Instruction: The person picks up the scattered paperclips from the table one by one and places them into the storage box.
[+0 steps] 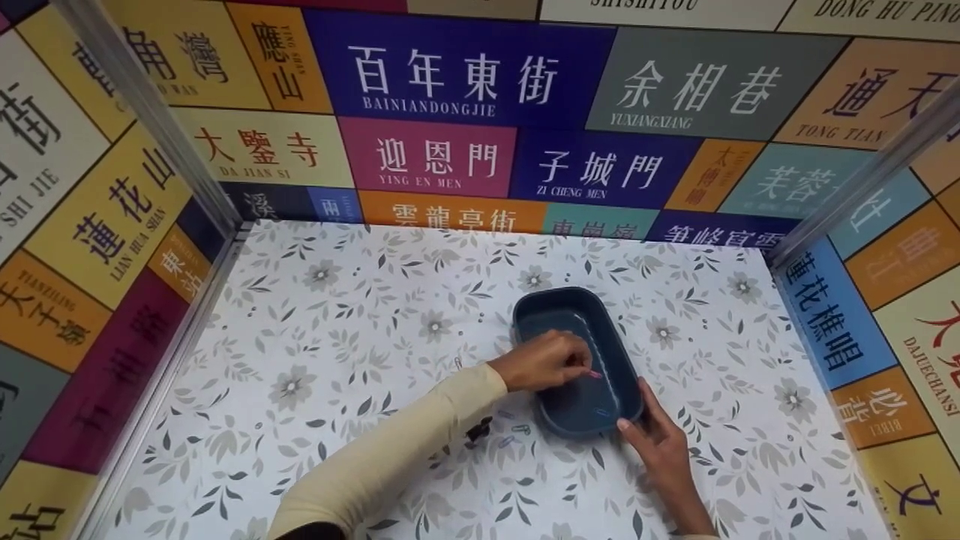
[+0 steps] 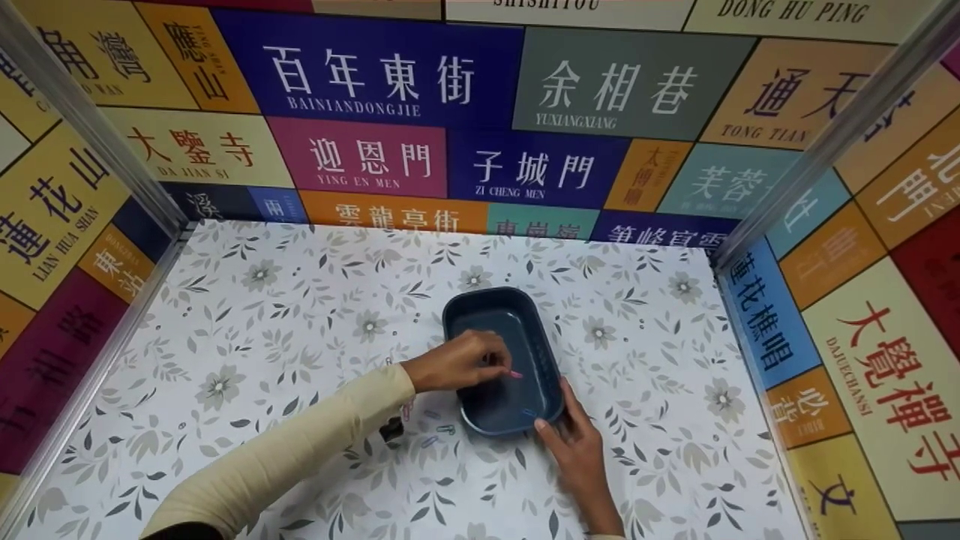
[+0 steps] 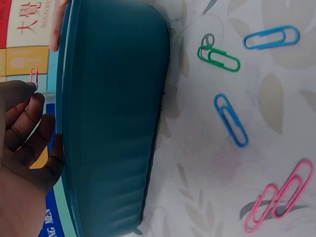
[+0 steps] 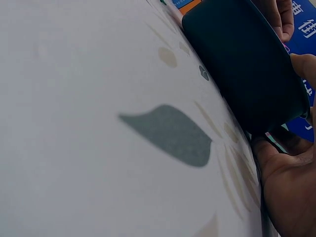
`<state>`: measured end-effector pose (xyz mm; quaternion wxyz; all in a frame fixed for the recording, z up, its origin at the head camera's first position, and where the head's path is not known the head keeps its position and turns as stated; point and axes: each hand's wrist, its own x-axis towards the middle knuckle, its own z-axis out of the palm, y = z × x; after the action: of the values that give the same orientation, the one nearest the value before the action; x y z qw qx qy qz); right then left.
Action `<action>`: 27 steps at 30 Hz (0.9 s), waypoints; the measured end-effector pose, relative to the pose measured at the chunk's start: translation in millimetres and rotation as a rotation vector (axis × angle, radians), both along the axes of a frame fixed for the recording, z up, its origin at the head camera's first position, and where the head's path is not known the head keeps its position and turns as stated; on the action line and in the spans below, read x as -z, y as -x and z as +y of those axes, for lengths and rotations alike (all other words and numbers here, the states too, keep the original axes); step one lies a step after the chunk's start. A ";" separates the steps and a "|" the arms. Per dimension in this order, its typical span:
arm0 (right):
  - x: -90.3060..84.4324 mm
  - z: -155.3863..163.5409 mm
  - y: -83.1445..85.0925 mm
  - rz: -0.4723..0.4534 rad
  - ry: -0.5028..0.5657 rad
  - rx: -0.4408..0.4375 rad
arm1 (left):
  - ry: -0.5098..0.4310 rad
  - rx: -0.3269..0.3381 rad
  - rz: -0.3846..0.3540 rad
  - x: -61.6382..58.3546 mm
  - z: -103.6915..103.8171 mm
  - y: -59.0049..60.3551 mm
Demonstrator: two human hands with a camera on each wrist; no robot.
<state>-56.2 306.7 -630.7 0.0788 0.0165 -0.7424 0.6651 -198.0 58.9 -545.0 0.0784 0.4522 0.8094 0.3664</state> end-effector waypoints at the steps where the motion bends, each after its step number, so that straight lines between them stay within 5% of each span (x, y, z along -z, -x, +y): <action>1: 0.2 0.0 0.0 0.007 0.005 -0.001 | 0.013 0.007 0.008 -0.5 1.3 0.6; 11: 2.0 0.9 1.1 0.035 0.004 -0.034 | 0.099 0.079 0.109 -1.5 14.5 8.8; 27: 1.4 1.0 0.3 0.034 0.023 -0.017 | 0.214 0.159 0.085 -0.6 37.9 18.2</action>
<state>-56.4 307.7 -632.1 0.0860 0.0335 -0.7332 0.6737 -216.2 96.9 -544.3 0.1205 0.5190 0.8081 0.2510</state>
